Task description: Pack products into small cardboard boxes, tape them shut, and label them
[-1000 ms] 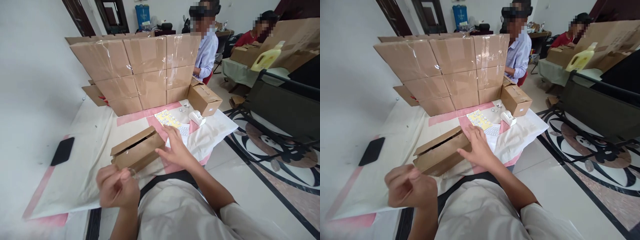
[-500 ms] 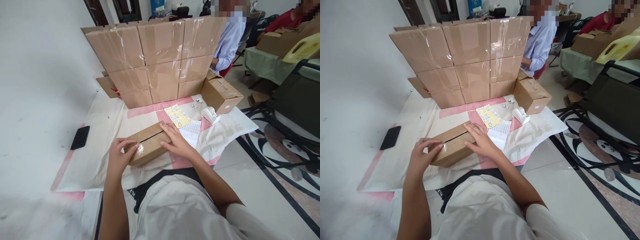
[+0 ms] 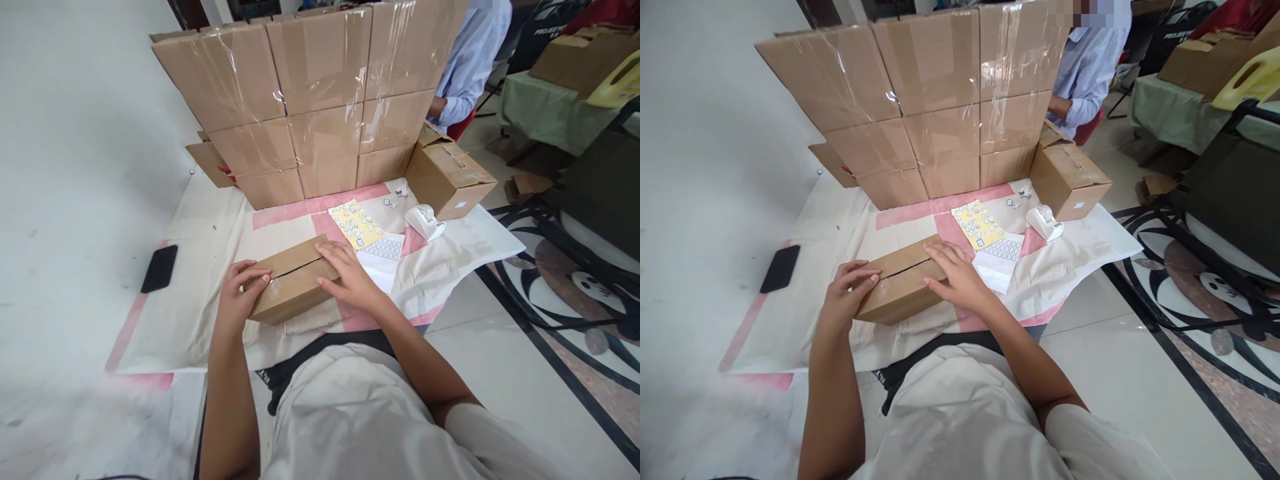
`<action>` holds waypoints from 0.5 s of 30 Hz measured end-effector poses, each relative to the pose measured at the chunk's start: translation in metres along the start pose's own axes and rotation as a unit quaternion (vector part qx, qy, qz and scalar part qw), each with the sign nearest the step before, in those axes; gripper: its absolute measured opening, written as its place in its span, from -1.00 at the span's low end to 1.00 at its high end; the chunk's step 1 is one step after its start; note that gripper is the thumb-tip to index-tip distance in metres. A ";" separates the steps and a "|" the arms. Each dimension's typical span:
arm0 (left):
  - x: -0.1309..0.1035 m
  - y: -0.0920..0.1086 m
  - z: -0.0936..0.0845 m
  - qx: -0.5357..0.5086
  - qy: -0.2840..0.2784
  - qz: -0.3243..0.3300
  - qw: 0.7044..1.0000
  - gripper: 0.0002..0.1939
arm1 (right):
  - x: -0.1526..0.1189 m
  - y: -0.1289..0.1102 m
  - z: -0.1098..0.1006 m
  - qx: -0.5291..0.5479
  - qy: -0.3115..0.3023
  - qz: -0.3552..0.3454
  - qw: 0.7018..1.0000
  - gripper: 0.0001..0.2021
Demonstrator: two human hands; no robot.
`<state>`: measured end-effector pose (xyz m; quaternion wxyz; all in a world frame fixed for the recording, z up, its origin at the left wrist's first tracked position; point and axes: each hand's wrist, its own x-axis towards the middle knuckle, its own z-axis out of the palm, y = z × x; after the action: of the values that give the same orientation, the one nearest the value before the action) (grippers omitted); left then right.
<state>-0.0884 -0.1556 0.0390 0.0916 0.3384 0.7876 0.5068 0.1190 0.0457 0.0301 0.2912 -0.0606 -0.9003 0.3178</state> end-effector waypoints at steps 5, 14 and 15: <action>0.005 -0.001 0.003 -0.007 0.005 -0.025 1.000 -0.58 | 0.000 0.001 0.001 0.011 0.012 0.001 1.000 -0.38; 0.009 -0.003 -0.004 -0.052 0.036 -0.084 0.994 -0.34 | -0.004 0.001 0.009 0.082 0.044 0.030 0.995 -0.36; 0.002 -0.004 -0.008 -0.048 0.030 -0.076 0.996 -0.32 | -0.007 0.002 0.008 0.107 0.036 0.037 0.993 -0.32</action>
<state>-0.0958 -0.1612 0.0402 0.1220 0.2574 0.7880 0.5458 0.1204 0.0409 0.0209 0.3160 -0.0737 -0.8474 0.4202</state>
